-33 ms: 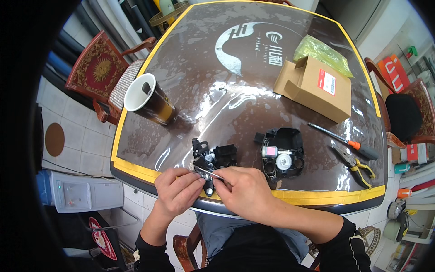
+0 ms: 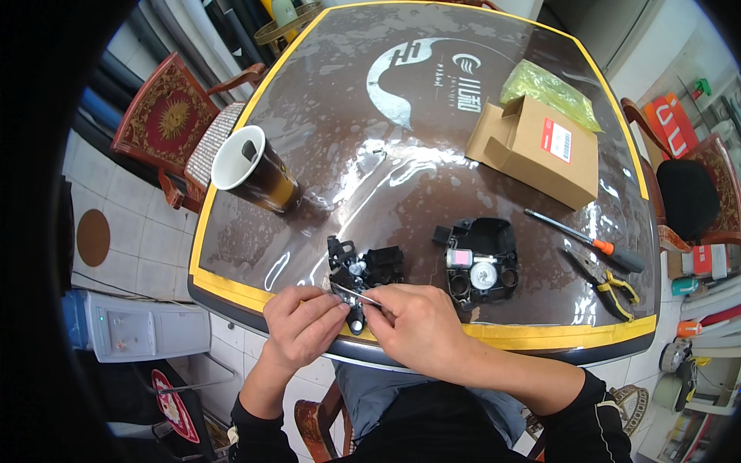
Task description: The person assembles a small black electronic device by hand, using a screwdriver to tighten screws and aligning internal components. They repeatedly check fit and orientation before securing the casing.
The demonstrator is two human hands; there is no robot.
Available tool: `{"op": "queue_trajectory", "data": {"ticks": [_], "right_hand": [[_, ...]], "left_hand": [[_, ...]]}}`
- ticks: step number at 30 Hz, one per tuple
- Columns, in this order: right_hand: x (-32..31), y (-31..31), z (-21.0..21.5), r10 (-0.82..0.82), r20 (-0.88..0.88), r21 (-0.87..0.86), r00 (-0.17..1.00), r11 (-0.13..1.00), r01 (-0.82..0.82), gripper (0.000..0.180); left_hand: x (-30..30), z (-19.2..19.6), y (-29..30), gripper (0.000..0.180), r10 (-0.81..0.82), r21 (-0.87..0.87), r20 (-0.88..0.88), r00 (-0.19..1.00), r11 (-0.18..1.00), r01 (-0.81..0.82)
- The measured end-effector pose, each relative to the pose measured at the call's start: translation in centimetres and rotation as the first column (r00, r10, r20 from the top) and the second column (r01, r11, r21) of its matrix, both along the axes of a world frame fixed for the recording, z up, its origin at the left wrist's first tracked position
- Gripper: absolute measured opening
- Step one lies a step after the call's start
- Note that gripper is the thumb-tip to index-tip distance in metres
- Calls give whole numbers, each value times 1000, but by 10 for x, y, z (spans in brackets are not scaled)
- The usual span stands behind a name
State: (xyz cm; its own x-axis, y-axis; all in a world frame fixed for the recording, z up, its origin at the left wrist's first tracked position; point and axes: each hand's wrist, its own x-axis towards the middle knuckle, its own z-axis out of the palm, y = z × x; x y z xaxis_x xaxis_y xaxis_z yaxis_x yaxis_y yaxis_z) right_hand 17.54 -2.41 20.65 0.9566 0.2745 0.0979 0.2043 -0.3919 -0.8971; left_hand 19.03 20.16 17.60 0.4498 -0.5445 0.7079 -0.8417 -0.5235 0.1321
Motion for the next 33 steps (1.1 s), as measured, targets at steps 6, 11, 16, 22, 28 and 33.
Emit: {"op": "queue_trajectory", "data": {"ticks": [6, 11, 16, 22, 28, 33], "right_hand": [[0, 0, 0, 16, -17, -10, 1000, 1000, -17, 12], [1, 0, -2, 28, -4, 13, 1000, 1000, -28, 11], [1, -1, -1, 26, -57, 57, 998, 998, -23, 12], [2, -2, 0, 43, -114, 72, 993, 997, -35, 13], [4, -4, 1, 79, -195, 136, 978, 989, -53, 18], [4, -4, 1, 79, -199, 97, 977, 993, -60, 20]], "left_hand": [[0, 1, -1, 35, -4, -1, 7, 1000, 1000, 4], [0, 1, -2, 33, -11, -21, 18, 1000, 1000, 12], [0, 2, -1, 34, -16, -11, 24, 1000, 1000, 16], [-1, 1, 0, 33, -38, -6, 102, 994, 999, 38], [-3, 2, -1, 33, -41, 5, 174, 984, 999, 40], [-5, 5, -7, 34, -2, 1, 192, 981, 1000, 1]]}}
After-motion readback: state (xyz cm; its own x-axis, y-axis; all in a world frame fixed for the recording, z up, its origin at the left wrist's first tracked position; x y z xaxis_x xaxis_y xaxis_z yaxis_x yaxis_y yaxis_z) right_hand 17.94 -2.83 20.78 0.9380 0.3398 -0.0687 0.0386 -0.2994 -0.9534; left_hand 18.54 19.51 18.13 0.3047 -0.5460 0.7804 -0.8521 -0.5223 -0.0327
